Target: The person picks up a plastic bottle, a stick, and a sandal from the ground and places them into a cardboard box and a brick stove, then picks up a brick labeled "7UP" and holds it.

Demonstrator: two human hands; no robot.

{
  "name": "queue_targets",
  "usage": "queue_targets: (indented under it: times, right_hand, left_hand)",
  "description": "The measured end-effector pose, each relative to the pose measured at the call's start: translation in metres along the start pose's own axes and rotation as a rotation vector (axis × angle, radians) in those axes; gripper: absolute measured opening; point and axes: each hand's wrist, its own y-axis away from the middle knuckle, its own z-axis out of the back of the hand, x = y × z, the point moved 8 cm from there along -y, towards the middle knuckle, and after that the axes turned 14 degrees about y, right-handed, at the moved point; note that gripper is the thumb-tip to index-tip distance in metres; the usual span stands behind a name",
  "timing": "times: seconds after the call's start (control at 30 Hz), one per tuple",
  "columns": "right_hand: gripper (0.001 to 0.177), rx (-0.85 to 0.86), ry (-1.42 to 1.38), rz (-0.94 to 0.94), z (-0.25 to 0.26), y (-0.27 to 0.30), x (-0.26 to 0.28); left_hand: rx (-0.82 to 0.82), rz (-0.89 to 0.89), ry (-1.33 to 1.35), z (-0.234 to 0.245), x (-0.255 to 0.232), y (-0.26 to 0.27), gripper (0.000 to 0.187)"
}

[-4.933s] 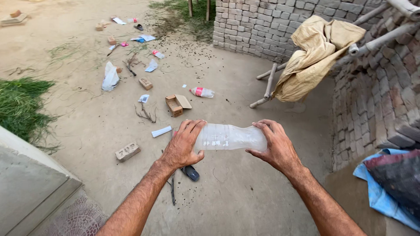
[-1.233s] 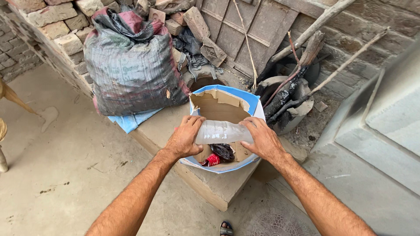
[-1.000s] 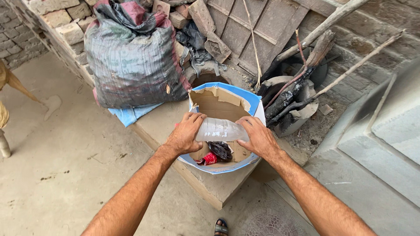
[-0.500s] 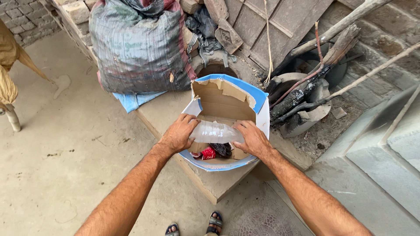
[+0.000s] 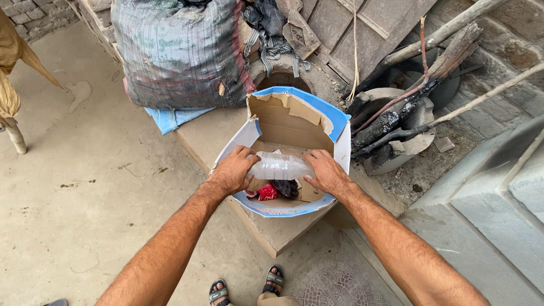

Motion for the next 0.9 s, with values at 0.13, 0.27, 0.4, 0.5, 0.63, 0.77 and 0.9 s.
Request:
queue_targets:
  times: [0.13,0.27,0.4,0.5,0.63,0.77,0.9]
  right_hand:
    - [0.069,0.020,0.000,0.002,-0.007,-0.005,0.002]
    - [0.069,0.044,-0.005,-0.019,0.000,-0.007,0.006]
    - [0.072,0.041,-0.018,-0.039,0.013,-0.006,0.010]
    - [0.068,0.006,-0.047,-0.032,0.020,-0.001,0.013]
    - [0.064,-0.027,-0.030,-0.026,0.027,-0.004,0.017]
    - [0.056,-0.131,-0.065,0.021,0.049,-0.005,0.028]
    - [0.047,-0.261,-0.104,0.068,0.082,-0.012,0.051]
  left_hand:
    - [0.012,0.018,-0.009,-0.003,0.001,0.000,0.054]
    - [0.002,0.013,-0.007,0.001,0.002,-0.001,0.054]
    - [0.005,0.019,0.037,0.004,0.000,-0.001,0.053]
    - [-0.048,-0.030,0.034,0.009,-0.002,-0.003,0.051]
    - [-0.097,-0.060,0.029,0.014,-0.001,-0.003,0.052]
    - [-0.145,-0.066,0.060,0.025,0.002,0.005,0.052]
    - [-0.185,-0.035,0.051,0.040,0.011,0.021,0.053]
